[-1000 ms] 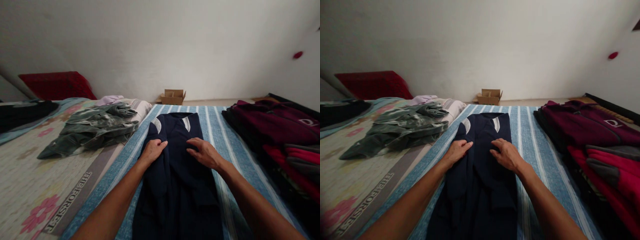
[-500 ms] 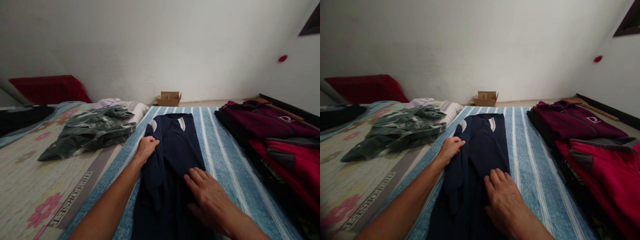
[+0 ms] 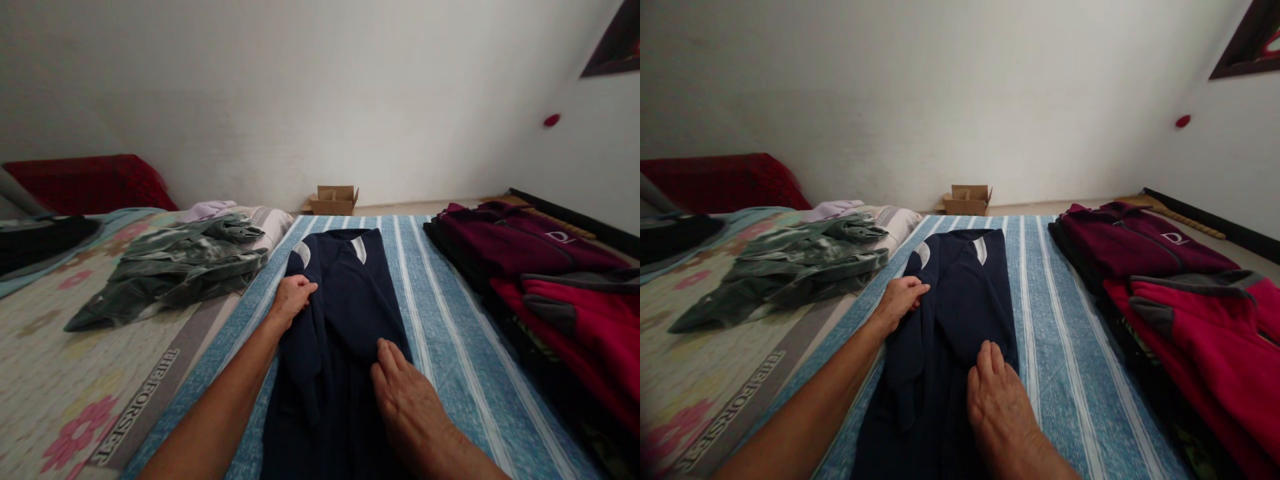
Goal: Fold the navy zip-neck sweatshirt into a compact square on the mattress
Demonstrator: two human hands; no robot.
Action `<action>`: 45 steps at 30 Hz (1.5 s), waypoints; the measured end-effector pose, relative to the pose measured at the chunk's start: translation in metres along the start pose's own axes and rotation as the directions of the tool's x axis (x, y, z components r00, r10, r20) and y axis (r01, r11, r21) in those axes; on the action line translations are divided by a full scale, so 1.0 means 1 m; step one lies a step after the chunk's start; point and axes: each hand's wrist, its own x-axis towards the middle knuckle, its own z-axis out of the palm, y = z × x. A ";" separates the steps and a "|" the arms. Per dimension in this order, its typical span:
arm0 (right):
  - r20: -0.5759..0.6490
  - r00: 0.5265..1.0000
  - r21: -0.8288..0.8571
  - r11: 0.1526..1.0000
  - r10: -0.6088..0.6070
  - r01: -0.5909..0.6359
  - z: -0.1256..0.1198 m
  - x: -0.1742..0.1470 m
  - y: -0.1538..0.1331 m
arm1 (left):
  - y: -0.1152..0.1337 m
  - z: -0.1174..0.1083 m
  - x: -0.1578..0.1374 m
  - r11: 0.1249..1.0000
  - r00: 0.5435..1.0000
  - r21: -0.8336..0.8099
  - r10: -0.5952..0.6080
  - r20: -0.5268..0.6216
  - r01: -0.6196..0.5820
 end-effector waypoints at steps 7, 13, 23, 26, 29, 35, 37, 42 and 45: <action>0.231 0.970 0.223 0.967 0.072 -0.125 -0.044 0.019 0.007 | -0.002 -0.005 0.003 1.000 1.000 -0.005 -0.001 -0.030 0.001; 0.342 0.940 0.317 0.942 -0.007 -0.109 -0.041 0.021 0.002 | 0.000 -0.005 0.004 1.000 0.999 -0.011 0.004 -0.033 -0.005; 0.162 0.983 0.365 0.931 -0.090 0.025 -0.022 0.034 0.001 | -0.013 0.010 0.008 0.996 0.995 0.089 0.018 0.098 -0.027; 0.180 0.973 0.391 0.918 -0.147 0.066 0.001 0.034 0.002 | -0.014 0.006 0.006 0.998 0.991 0.063 -0.013 0.135 0.005; 0.187 0.972 0.409 0.911 -0.142 0.054 0.016 0.030 0.004 | -0.019 -0.009 0.009 0.995 0.997 0.089 -0.050 0.059 0.045; 0.172 0.976 0.428 0.902 -0.135 0.049 0.020 0.028 0.004 | -0.046 -0.049 0.037 0.956 0.953 0.238 -0.102 -0.284 0.173; 0.173 0.976 0.436 0.899 -0.131 0.044 0.022 0.029 0.003 | -0.053 -0.053 0.045 0.949 0.942 0.240 -0.123 -0.311 0.203; 0.241 0.958 0.454 0.890 -0.156 0.031 0.022 0.033 0.006 | -0.056 -0.043 0.058 0.958 0.937 0.084 -0.245 -0.249 0.273; 0.271 0.948 0.467 0.884 -0.169 0.024 0.021 0.035 0.007 | -0.050 -0.039 0.062 0.932 0.917 -0.062 -0.362 -0.169 0.357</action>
